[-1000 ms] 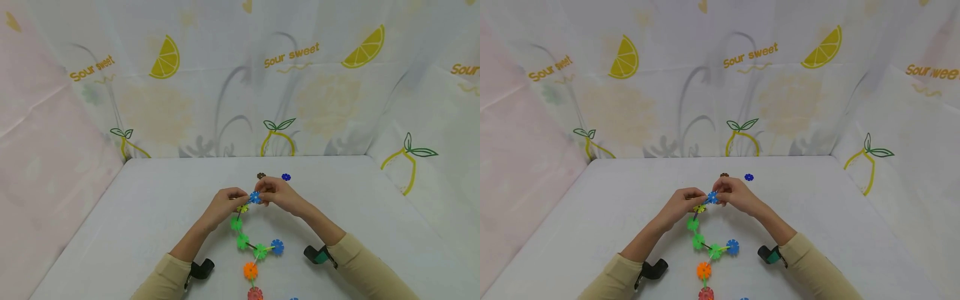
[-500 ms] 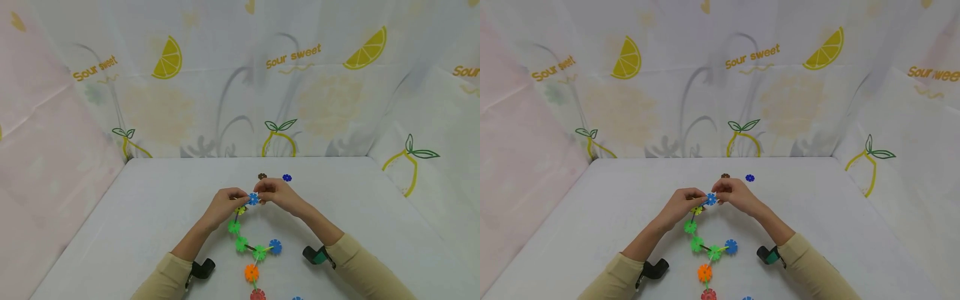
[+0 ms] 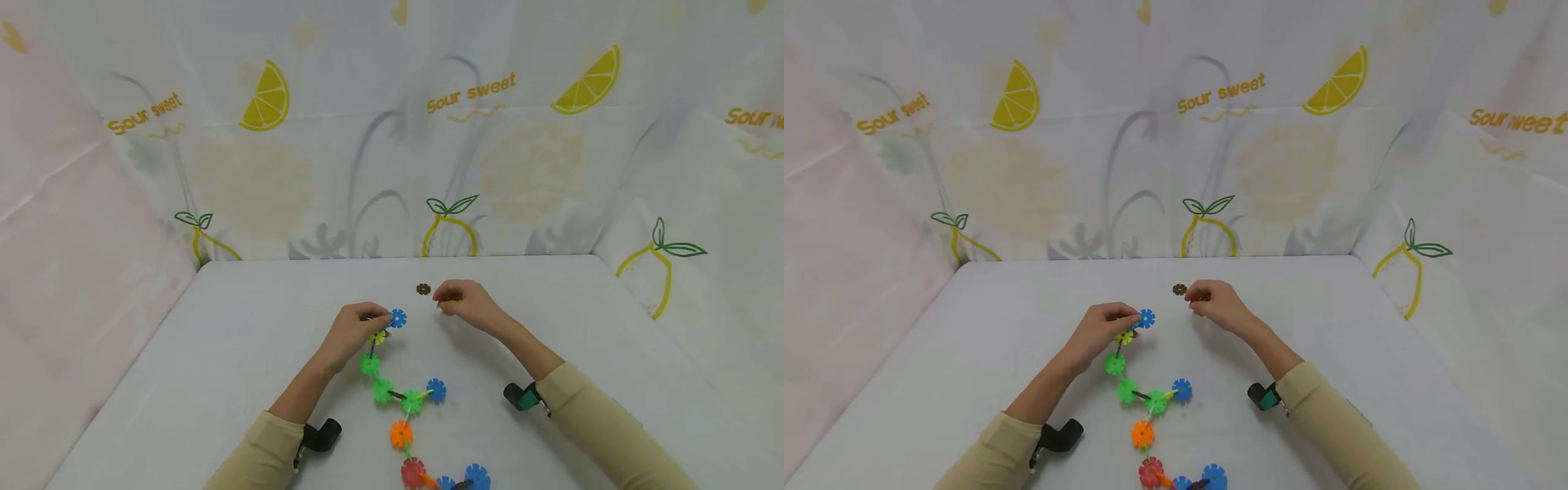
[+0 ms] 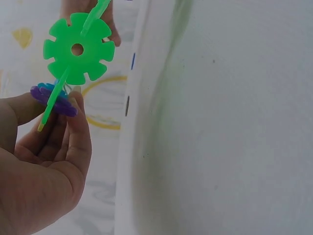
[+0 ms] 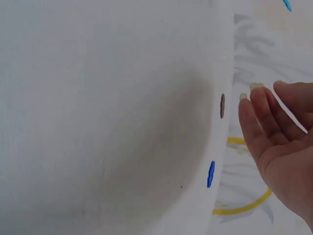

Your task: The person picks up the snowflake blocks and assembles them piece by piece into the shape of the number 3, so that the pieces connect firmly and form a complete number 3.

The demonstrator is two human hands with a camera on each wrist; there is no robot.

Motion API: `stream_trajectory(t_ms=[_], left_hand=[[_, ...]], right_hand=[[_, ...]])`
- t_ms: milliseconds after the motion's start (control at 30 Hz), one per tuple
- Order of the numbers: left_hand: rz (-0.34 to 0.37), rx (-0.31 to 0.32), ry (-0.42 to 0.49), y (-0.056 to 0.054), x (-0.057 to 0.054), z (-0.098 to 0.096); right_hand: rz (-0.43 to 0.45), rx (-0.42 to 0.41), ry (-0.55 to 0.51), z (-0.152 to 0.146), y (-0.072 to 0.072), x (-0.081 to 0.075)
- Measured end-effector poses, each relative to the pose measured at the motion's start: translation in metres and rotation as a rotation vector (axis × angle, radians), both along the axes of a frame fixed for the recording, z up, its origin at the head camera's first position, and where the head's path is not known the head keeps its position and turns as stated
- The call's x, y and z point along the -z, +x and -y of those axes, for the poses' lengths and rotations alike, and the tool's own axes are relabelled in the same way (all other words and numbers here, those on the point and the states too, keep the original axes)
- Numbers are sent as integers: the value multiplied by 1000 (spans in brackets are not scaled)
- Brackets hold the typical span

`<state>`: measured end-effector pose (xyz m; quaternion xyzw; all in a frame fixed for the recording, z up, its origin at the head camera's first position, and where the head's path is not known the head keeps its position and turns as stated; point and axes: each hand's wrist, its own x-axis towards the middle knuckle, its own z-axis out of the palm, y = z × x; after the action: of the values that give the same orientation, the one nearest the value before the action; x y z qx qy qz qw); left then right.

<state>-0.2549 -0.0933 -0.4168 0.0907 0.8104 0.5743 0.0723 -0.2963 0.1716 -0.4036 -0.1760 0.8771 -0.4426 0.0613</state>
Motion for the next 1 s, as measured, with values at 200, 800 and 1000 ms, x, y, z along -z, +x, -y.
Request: stream_trajectory(t_ms=[200, 800, 1000], left_hand=[[13, -34, 11, -4, -2, 6], [53, -26, -6, -20, -4, 20], [62, 4, -23, -23, -1, 23]], right_hand=[[-119, 39, 155, -17, -13, 2], [-55, 120, 350, -34, -35, 11], [-68, 130, 381, -33, -39, 11]])
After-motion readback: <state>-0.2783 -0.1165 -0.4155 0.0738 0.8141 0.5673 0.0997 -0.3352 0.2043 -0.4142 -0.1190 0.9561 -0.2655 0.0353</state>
